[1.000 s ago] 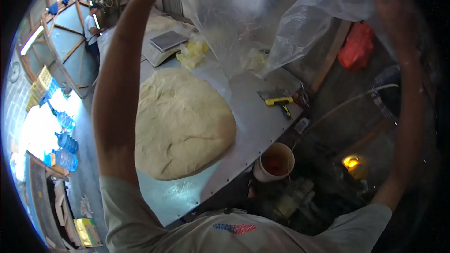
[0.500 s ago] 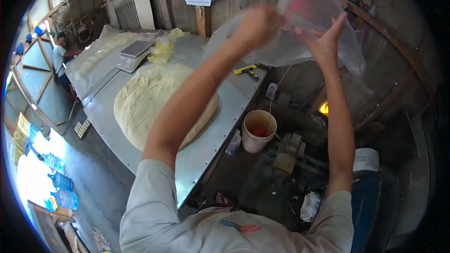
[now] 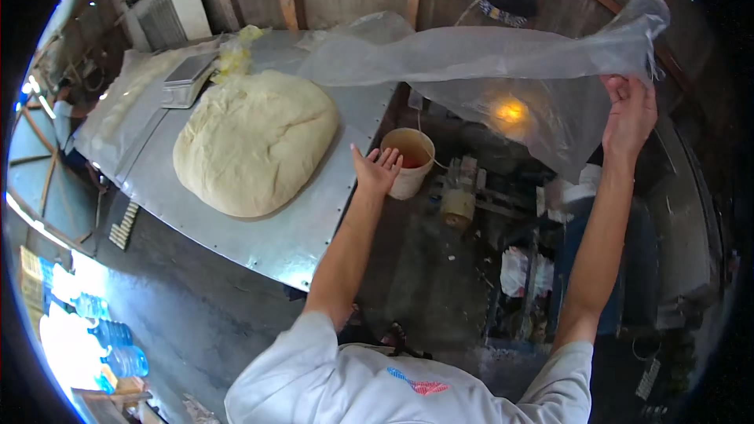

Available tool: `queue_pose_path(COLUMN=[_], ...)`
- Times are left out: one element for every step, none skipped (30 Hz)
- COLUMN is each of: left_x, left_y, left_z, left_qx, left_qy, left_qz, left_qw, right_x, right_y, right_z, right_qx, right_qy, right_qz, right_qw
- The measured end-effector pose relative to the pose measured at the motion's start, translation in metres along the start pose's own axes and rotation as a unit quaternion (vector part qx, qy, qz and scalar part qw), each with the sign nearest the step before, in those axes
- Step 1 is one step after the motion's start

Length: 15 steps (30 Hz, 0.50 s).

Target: The person prepares dough by gathering it from a mixing container and kneading it on a stainless steel table. They stretch and fold the large mass of dough by hand before covering it with a plastic sheet.

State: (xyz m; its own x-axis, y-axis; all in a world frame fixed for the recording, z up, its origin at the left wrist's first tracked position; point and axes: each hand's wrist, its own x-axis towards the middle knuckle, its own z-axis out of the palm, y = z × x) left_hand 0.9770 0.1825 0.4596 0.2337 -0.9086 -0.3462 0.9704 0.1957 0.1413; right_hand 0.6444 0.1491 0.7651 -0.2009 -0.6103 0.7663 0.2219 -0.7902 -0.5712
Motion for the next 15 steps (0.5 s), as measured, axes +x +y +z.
queue_pose_path(left_x=[0.005, 0.014, 0.026, 0.037, 0.050, 0.063, 0.076, 0.101, 0.121, 0.124, 0.116, 0.106, 0.099, 0.090, 0.064], left_y=[0.002, 0.008, 0.017, 0.023, 0.035, 0.046, 0.051, 0.083, 0.113, 0.110, 0.102, 0.100, 0.113, 0.127, 0.128], left_z=[-0.012, -0.005, 0.005, 0.017, 0.033, 0.051, 0.071, 0.090, 0.110, 0.128, 0.145, 0.163, 0.187, 0.206, 0.220], left_qx=[0.002, 0.004, 0.006, 0.009, 0.013, 0.075, 0.130, 0.200, 0.276, 0.277, 0.342, 0.407, 0.453, 0.491, 0.476], left_qy=[0.004, -0.024, -0.053, -0.086, -0.117, -0.139, -0.165, -0.202, -0.238, -0.245, -0.242, -0.236, -0.253, -0.267, -0.316], left_qz=[-0.013, -0.012, -0.012, -0.017, -0.017, 0.001, 0.013, 0.011, 0.013, -0.004, 0.048, 0.102, 0.118, 0.135, 0.132], left_qw=[1.000, 1.000, 0.999, 0.996, 0.993, 0.987, 0.978, 0.959, 0.931, 0.929, 0.907, 0.876, 0.847, 0.818, 0.810], right_x=[-0.012, -0.026, -0.040, -0.050, -0.060, -0.080, -0.096, -0.118, -0.138, -0.157, -0.174, -0.196, -0.221, -0.240, -0.259], right_y=[-0.009, -0.025, -0.042, -0.060, -0.078, -0.108, -0.146, -0.172, -0.189, -0.206, -0.227, -0.245, -0.251, -0.256, -0.277], right_z=[-0.012, -0.021, -0.030, -0.053, -0.083, -0.115, -0.098, -0.094, -0.092, -0.095, -0.115, -0.131, -0.124, -0.116, -0.124], right_qx=[-0.013, 0.016, 0.044, 0.084, 0.129, 0.219, 0.185, 0.201, 0.249, 0.126, 0.100, 0.079, 0.016, -0.047, -0.080], right_qy=[0.005, -0.006, -0.019, 0.044, 0.107, -0.039, -0.059, -0.012, -0.059, -0.012, 0.028, 0.071, 0.152, 0.223, 0.214], right_qz=[0.001, -0.042, -0.085, -0.070, -0.055, -0.008, -0.057, -0.043, -0.033, -0.078, -0.087, -0.095, -0.135, -0.173, -0.175], right_qw=[1.000, 0.999, 0.995, 0.993, 0.984, 0.975, 0.979, 0.979, 0.966, 0.989, 0.991, 0.990, 0.979, 0.958, 0.958])
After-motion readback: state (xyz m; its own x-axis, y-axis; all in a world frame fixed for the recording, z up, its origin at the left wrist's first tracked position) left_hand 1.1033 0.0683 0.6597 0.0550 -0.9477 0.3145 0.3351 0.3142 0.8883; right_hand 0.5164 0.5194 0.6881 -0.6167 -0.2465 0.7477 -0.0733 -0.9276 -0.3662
